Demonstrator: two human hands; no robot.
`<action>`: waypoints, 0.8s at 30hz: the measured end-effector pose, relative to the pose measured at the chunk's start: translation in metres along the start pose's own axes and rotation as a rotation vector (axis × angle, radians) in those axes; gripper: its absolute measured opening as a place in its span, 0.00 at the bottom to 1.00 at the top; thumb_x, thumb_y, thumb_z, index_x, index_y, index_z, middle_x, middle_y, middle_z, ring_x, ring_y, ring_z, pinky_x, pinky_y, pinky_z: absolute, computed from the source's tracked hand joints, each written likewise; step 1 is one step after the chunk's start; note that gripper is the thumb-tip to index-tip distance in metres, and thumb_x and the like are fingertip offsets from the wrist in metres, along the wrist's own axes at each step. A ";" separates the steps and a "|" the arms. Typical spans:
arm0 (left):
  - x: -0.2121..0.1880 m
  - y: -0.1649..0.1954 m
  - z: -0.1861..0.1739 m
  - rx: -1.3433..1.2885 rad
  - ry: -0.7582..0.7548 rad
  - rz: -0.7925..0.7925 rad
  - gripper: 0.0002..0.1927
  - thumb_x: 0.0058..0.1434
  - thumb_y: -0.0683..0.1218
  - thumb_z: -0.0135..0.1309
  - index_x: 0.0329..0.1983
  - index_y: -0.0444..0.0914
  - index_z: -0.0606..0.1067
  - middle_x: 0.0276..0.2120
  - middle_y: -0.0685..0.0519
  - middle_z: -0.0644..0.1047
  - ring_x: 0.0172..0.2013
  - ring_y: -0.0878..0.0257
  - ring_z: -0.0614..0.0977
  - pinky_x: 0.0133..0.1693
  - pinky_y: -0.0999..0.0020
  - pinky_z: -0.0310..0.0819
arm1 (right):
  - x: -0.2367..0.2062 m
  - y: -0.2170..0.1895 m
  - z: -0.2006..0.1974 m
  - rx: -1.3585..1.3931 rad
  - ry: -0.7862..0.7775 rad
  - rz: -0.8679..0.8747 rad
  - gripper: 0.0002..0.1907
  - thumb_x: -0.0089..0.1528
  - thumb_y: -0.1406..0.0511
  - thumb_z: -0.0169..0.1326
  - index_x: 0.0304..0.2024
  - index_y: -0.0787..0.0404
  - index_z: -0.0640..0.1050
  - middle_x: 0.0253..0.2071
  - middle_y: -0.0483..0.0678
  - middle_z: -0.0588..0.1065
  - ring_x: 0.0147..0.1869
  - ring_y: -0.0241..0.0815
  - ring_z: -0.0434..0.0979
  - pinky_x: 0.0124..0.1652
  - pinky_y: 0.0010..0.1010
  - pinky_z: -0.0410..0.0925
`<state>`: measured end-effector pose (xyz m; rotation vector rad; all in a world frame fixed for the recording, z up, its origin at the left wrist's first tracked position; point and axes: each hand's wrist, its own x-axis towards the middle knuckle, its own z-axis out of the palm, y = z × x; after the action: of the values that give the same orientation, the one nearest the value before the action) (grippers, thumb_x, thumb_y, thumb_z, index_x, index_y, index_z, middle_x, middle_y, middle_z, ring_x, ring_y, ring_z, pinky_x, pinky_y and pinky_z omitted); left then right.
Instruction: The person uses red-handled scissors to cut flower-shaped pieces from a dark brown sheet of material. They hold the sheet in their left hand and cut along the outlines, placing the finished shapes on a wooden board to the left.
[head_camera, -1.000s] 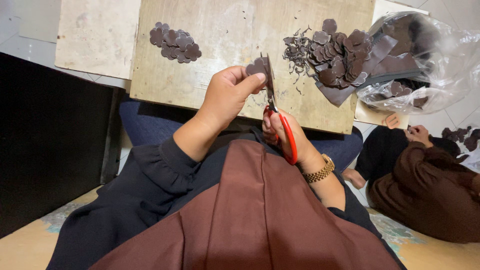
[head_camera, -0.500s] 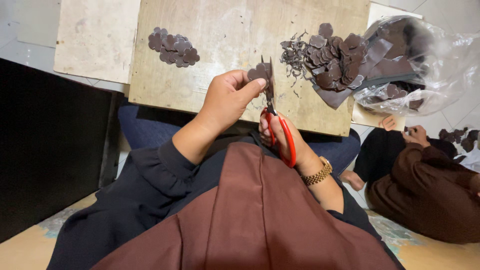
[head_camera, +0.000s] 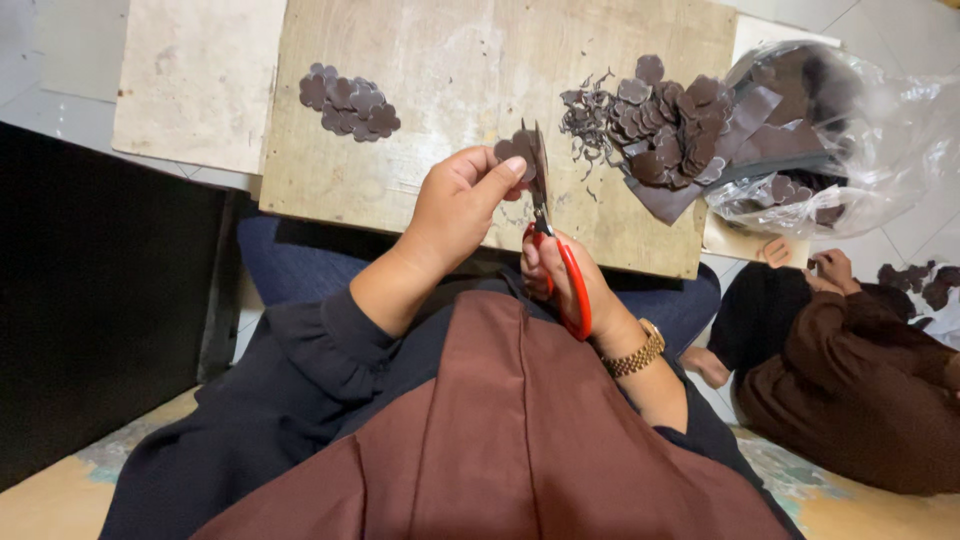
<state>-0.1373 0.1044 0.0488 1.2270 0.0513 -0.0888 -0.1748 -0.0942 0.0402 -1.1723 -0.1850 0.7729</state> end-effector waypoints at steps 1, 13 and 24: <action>0.001 0.000 -0.001 0.030 0.002 0.012 0.10 0.70 0.46 0.54 0.37 0.34 0.77 0.32 0.56 0.80 0.35 0.72 0.78 0.41 0.75 0.74 | 0.001 -0.001 0.000 0.010 -0.012 -0.001 0.20 0.72 0.48 0.44 0.39 0.57 0.66 0.29 0.38 0.58 0.30 0.30 0.53 0.30 0.22 0.52; -0.007 0.020 0.000 0.312 -0.028 0.083 0.09 0.68 0.45 0.54 0.41 0.34 0.79 0.34 0.56 0.81 0.34 0.74 0.77 0.38 0.75 0.74 | -0.001 0.000 0.001 -0.086 -0.013 -0.017 0.22 0.71 0.46 0.42 0.43 0.57 0.68 0.32 0.38 0.63 0.33 0.30 0.58 0.34 0.21 0.57; -0.008 0.017 0.004 0.202 -0.043 0.081 0.10 0.68 0.45 0.53 0.43 0.33 0.79 0.37 0.56 0.83 0.38 0.74 0.80 0.43 0.75 0.75 | -0.001 0.000 0.000 0.015 -0.022 0.023 0.22 0.71 0.46 0.42 0.43 0.57 0.67 0.32 0.38 0.60 0.32 0.30 0.54 0.32 0.21 0.53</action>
<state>-0.1434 0.1067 0.0667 1.4269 -0.0460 -0.0508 -0.1755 -0.0945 0.0408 -1.1543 -0.1842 0.8065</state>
